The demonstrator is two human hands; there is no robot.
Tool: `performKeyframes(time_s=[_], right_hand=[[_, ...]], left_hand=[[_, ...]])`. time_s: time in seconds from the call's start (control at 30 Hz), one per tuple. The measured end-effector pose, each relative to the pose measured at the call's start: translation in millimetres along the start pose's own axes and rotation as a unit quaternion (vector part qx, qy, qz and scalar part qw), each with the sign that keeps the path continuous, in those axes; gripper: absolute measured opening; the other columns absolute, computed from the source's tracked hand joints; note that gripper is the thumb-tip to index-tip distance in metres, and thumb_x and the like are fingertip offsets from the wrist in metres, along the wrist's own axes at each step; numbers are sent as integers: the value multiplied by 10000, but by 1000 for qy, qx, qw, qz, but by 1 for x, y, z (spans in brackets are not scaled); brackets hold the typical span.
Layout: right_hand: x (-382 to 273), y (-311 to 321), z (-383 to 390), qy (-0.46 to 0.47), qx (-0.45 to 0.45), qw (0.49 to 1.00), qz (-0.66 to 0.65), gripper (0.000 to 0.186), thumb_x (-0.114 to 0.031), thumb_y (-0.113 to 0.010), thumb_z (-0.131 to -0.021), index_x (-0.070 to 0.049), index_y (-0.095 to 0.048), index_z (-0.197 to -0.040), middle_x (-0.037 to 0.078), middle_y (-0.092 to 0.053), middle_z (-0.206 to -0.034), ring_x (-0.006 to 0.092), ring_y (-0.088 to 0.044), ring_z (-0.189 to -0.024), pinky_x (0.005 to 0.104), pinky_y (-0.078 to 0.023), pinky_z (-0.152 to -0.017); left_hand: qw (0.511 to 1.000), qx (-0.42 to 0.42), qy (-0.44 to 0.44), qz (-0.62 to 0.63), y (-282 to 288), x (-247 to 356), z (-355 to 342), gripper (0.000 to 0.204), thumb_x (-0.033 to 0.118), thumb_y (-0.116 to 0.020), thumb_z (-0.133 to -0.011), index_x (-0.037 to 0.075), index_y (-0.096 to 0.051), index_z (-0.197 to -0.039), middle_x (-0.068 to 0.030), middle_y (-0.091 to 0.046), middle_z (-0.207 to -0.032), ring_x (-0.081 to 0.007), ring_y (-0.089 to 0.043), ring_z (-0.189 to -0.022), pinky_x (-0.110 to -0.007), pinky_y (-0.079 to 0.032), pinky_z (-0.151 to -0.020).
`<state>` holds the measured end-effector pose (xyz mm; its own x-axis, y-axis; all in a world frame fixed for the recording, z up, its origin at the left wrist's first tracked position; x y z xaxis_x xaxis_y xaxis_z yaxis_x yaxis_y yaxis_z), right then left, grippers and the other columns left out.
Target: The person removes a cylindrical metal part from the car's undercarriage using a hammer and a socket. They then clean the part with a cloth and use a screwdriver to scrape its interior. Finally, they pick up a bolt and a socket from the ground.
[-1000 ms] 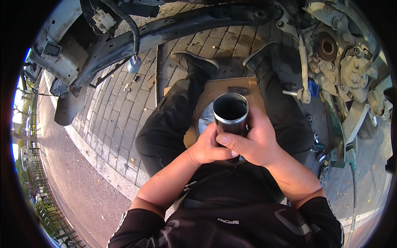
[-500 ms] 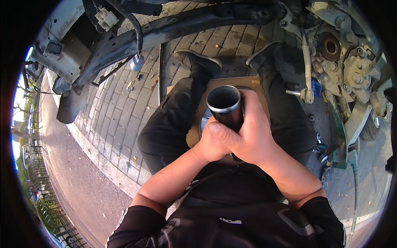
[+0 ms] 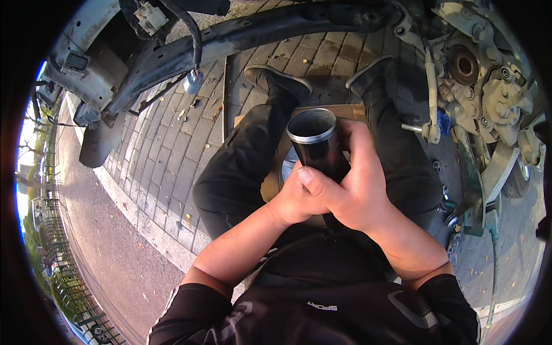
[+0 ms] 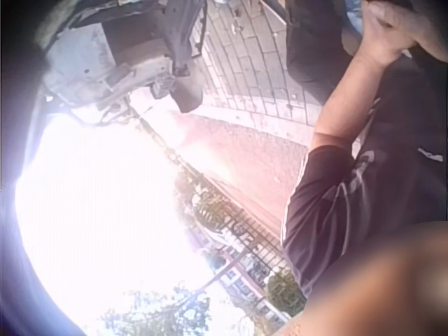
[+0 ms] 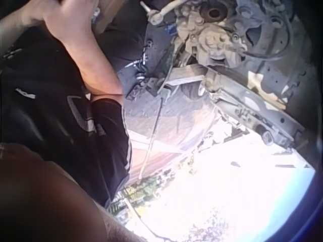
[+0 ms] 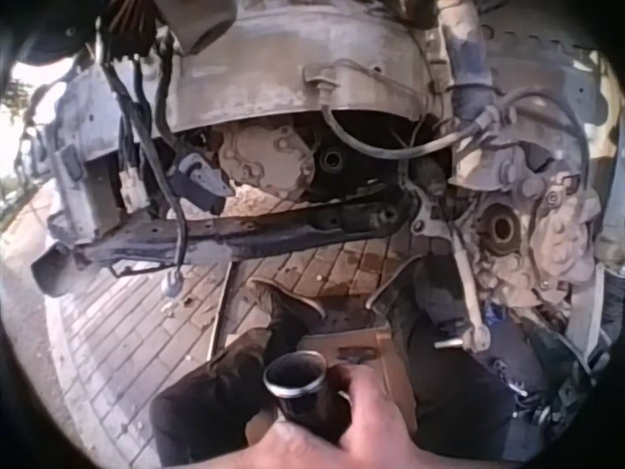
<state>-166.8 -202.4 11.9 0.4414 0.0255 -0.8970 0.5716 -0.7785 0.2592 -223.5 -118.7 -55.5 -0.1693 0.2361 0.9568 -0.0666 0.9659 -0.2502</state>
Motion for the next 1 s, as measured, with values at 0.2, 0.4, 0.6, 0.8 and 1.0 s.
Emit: performKeyframes(time_s=[0.2,0.4,0.6,0.8,1.0], right_hand=[[9,-1,3,-60,-35,993,-92,779,-419,-910,-981,62,-521,-1454,164,-674,-1320,221,-657,-1201,405,-547,-1063],[14,2,2,-74,-35,984,-160,752,-408,-896,-988,47,-523,-1456,133,-677,-1305,201,-646,-1201,388,-540,-1060],[22,-1,5,-94,-55,935,-336,763,-344,-889,-974,31,-525,-1531,138,-669,-1420,228,-643,-1319,411,-512,-1159],[33,-9,4,-104,-107,866,-478,843,-444,-803,-971,17,-516,-1616,160,-669,-1483,251,-652,-1368,423,-513,-1198],[54,-7,11,-145,-69,889,-429,954,-600,-838,-940,39,-560,-1591,180,-711,-1463,277,-706,-1354,447,-537,-1219]], left_hand=[[999,-5,39,-15,-7,6,3,605,96,-856,-838,37,-625,-1394,-41,-707,-1188,-161,-677,-1096,-354,-577,-947],[998,-6,39,-44,-12,21,2,596,67,-825,-825,37,-626,-1386,-47,-716,-1180,-158,-683,-1079,-355,-577,-946],[985,74,24,-155,-10,37,4,729,155,-871,-836,16,-570,-1485,-147,-741,-1252,-291,-744,-1153,-428,-589,-1031],[954,57,-44,-293,-13,49,10,832,221,-877,-894,-53,-460,-1559,-257,-684,-1371,-380,-710,-1266,-477,-558,-1114],[927,92,-45,-361,-11,43,18,782,239,-931,-927,-65,-465,-1477,-204,-710,-1257,-300,-743,-1118,-425,-597,-992]])
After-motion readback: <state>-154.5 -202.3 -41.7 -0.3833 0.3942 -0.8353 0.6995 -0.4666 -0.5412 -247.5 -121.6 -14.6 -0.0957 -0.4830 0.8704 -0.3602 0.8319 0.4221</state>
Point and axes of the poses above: each hand's wrist, its own z-axis away from the middle knuckle, its own y-axis out of the back of the hand, x = y × z, the point moved 10 cm from there along -z, towards the middle knuckle
